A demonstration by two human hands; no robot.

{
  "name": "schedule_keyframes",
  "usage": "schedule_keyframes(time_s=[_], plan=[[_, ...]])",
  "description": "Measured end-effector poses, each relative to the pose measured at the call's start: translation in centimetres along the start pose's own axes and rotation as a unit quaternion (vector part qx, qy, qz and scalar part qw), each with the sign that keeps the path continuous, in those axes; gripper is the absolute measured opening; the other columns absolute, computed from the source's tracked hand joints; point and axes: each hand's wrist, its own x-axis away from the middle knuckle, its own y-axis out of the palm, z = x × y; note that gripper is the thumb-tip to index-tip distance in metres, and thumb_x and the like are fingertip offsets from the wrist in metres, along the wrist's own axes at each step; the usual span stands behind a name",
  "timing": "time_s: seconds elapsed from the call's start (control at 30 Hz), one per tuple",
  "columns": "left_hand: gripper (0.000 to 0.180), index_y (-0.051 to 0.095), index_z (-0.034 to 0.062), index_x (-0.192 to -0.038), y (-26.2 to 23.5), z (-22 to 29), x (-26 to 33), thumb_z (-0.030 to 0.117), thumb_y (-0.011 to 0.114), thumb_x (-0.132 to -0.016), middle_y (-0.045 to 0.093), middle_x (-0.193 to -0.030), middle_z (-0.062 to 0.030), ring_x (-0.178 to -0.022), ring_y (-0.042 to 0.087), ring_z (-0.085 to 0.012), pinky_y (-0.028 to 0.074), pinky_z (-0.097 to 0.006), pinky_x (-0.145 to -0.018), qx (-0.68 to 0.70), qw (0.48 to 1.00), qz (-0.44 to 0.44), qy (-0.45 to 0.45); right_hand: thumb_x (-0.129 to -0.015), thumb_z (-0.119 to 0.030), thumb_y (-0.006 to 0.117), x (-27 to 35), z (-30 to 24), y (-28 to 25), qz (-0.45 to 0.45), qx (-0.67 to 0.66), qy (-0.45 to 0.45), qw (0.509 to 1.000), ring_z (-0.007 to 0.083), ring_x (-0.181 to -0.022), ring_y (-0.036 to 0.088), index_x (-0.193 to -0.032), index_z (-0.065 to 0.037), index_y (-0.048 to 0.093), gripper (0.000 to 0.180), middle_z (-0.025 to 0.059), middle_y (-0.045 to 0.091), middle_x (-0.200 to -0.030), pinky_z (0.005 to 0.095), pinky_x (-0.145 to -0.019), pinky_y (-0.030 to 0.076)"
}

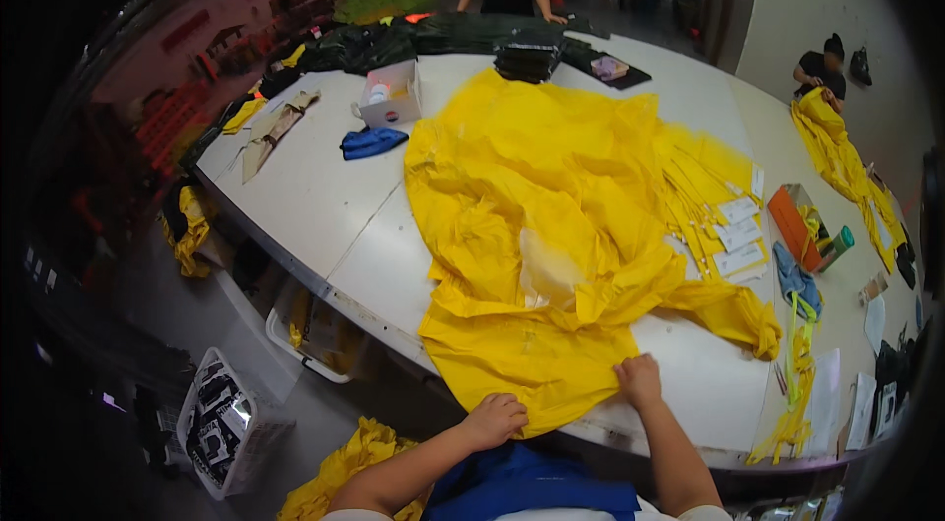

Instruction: The person folds a yellow t-shirt on a white table, aligning the sleeves and edges, then folds it into a compact rectangle. The person repeats the process with another yellow t-shirt, smoothing and folding it neatly.

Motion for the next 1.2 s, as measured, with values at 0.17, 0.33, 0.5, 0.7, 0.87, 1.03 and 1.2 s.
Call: schedule_keyframes(time_s=[0.17,0.33,0.5,0.7,0.87,1.03,1.2], plan=[[0.047,0.052,0.0150,-0.127,4.4,0.0,4.1,0.027,0.061,-0.083,0.053,-0.127,-0.0114,-0.117,0.049,-0.0332,0.041,-0.040,-0.097,0.195,0.967,-0.152,-0.071,-0.076,-0.024,0.066,2.0,0.5,2.1,0.041,0.092,-0.026,0.995,0.0332,-0.087,0.053,-0.074,-0.007,0.061,0.017,0.0119,0.058,-0.082,0.0442,-0.078,0.043],[0.044,0.053,0.0134,-0.126,1.1,-3.1,4.4,0.023,0.062,-0.083,0.058,-0.119,-0.0135,-0.109,0.053,-0.0325,0.044,-0.043,-0.090,0.125,0.969,0.068,-0.202,-0.076,-0.022,0.070,3.9,-6.5,3.4,0.151,0.041,0.156,0.975,0.0415,-0.118,0.039,-0.123,-0.002,0.046,0.057,0.0228,0.044,-0.127,0.0500,-0.100,0.031],[0.058,0.041,0.0054,-0.135,-0.2,-8.9,4.3,0.020,0.064,-0.083,0.052,-0.107,-0.0205,-0.099,0.052,-0.0383,0.043,-0.044,-0.089,0.060,0.916,0.091,-0.386,-0.076,-0.044,0.066,5.8,-18.9,4.2,-0.108,-0.016,-0.003,0.994,0.0390,-0.135,0.025,-0.136,-0.019,0.044,0.068,0.0165,0.034,-0.143,0.0627,-0.107,0.012],[0.050,0.042,-0.0012,-0.126,0.1,-11.2,5.1,0.008,0.066,-0.083,0.055,-0.097,-0.0110,-0.080,0.056,-0.0183,0.048,-0.026,-0.062,0.413,0.641,0.313,-0.566,-0.078,-0.050,0.063,4.6,-20.2,5.0,-0.122,-0.025,-0.004,0.992,0.0378,-0.139,0.018,-0.137,-0.025,0.045,0.066,0.0128,0.027,-0.149,0.0629,-0.107,0.007],[0.030,0.053,0.0007,-0.110,-1.3,-14.6,4.9,0.003,0.065,-0.083,0.061,-0.086,-0.0053,-0.065,0.056,-0.0148,0.048,-0.025,-0.058,0.578,0.578,0.220,-0.532,-0.078,-0.050,0.062,4.0,-20.4,6.5,-0.137,0.001,-0.021,0.990,0.0364,-0.139,0.019,-0.136,-0.029,0.045,0.064,0.0081,0.030,-0.149,0.0637,-0.107,0.008],[0.035,0.053,-0.0009,-0.113,-5.1,-4.3,-0.9,0.000,0.059,-0.079,0.061,-0.091,-0.0111,-0.077,0.061,-0.0223,0.049,-0.033,-0.071,0.313,0.905,0.051,-0.282,-0.082,-0.043,0.059,4.5,-19.6,6.6,-0.149,-0.015,-0.032,0.988,0.0378,-0.132,0.033,-0.132,-0.023,0.051,0.055,0.0102,0.044,-0.139,0.0624,-0.107,0.010],[0.043,0.053,0.0046,-0.121,1.7,-3.8,-6.9,0.018,0.061,-0.081,0.058,-0.107,-0.0163,-0.094,0.057,-0.0334,0.048,-0.039,-0.081,0.191,0.946,-0.153,-0.211,-0.079,-0.018,0.064,6.8,-14.7,5.5,-0.071,-0.206,0.042,0.975,0.0425,-0.118,0.045,-0.127,-0.007,0.051,0.051,0.0210,0.055,-0.118,0.0498,-0.107,0.025]])
